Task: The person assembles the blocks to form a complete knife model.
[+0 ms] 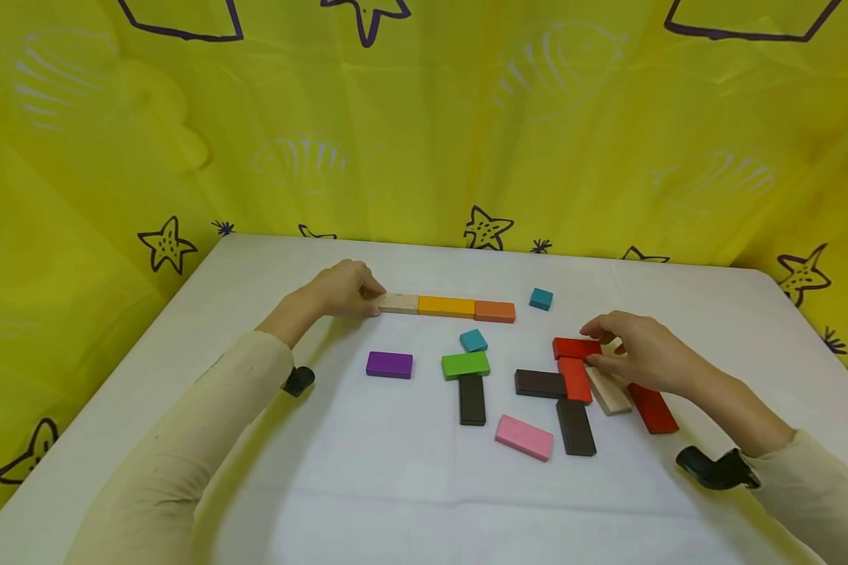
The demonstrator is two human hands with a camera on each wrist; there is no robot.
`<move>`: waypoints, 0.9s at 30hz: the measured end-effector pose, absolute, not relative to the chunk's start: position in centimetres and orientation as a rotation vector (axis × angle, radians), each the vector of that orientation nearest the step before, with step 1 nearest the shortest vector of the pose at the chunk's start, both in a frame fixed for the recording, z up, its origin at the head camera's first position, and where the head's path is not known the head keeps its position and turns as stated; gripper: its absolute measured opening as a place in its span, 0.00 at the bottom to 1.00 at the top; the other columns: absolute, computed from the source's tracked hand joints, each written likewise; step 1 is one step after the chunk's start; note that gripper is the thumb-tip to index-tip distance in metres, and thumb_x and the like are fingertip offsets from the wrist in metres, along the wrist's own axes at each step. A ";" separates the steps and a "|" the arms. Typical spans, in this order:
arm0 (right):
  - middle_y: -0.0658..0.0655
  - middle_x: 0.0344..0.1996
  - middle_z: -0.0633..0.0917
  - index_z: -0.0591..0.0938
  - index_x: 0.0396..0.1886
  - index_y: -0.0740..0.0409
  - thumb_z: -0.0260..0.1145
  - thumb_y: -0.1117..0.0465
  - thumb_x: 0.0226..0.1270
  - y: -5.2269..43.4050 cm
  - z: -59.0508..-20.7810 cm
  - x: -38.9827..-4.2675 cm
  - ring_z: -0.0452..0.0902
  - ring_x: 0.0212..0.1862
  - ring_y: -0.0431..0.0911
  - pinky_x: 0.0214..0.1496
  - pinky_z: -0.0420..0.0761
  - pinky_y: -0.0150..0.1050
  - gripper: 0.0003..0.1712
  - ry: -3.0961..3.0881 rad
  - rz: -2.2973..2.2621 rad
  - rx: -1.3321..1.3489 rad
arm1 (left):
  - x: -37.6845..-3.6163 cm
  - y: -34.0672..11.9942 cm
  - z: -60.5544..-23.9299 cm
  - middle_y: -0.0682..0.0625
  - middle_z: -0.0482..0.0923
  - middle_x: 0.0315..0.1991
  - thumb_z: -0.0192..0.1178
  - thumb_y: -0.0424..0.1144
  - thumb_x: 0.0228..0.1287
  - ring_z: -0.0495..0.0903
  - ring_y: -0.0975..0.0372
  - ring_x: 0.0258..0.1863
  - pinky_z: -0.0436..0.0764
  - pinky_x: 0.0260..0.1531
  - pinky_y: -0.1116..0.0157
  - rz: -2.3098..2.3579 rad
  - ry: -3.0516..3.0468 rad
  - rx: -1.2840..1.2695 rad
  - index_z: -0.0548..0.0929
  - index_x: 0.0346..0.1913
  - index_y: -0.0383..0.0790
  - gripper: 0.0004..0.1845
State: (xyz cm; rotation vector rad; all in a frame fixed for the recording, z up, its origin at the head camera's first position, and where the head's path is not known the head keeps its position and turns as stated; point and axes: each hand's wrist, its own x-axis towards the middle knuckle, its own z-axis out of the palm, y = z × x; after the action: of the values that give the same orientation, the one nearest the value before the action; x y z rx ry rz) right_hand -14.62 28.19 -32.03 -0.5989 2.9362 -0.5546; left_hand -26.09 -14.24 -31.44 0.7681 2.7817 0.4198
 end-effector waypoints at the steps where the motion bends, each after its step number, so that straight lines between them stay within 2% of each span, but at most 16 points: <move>1: 0.57 0.43 0.83 0.81 0.50 0.63 0.72 0.61 0.57 28.2 -32.1 -14.6 0.78 0.44 0.52 0.43 0.80 0.48 0.21 2.938 -0.552 -0.597 | -26.1 -14.2 -31.4 0.46 0.80 0.42 0.70 0.38 0.55 0.72 0.57 0.39 0.73 0.39 0.59 0.420 2.784 0.767 0.84 0.52 0.39 0.20; 12: 0.57 0.41 0.83 0.81 0.47 0.64 0.70 0.66 0.57 27.9 -31.8 -15.0 0.77 0.42 0.51 0.40 0.81 0.43 0.17 2.858 -0.624 -0.576 | -26.1 -14.3 -31.5 0.46 0.80 0.42 0.69 0.39 0.55 0.72 0.57 0.39 0.73 0.39 0.60 0.424 2.781 0.766 0.84 0.52 0.39 0.20; 20: 0.53 0.34 0.82 0.81 0.45 0.63 0.72 0.63 0.55 27.8 -31.8 -15.5 0.75 0.38 0.46 0.36 0.78 0.36 0.18 2.832 -0.587 -0.540 | -26.1 -14.3 -31.6 0.46 0.80 0.41 0.69 0.39 0.56 0.72 0.57 0.39 0.72 0.38 0.60 0.416 2.780 0.771 0.84 0.52 0.39 0.20; 27: 0.52 0.33 0.81 0.82 0.44 0.63 0.72 0.63 0.55 27.8 -32.1 -15.9 0.74 0.36 0.45 0.35 0.78 0.35 0.17 2.870 -0.576 -0.560 | -26.1 -14.2 -31.6 0.47 0.80 0.41 0.70 0.39 0.56 0.72 0.57 0.39 0.72 0.39 0.60 0.424 2.785 0.758 0.84 0.52 0.39 0.20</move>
State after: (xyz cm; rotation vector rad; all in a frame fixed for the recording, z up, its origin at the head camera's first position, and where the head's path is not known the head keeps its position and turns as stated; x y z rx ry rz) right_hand -15.93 27.83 -32.13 -0.5597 2.8698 -0.5758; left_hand -26.05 -14.23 -31.62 0.7579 2.7849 0.4236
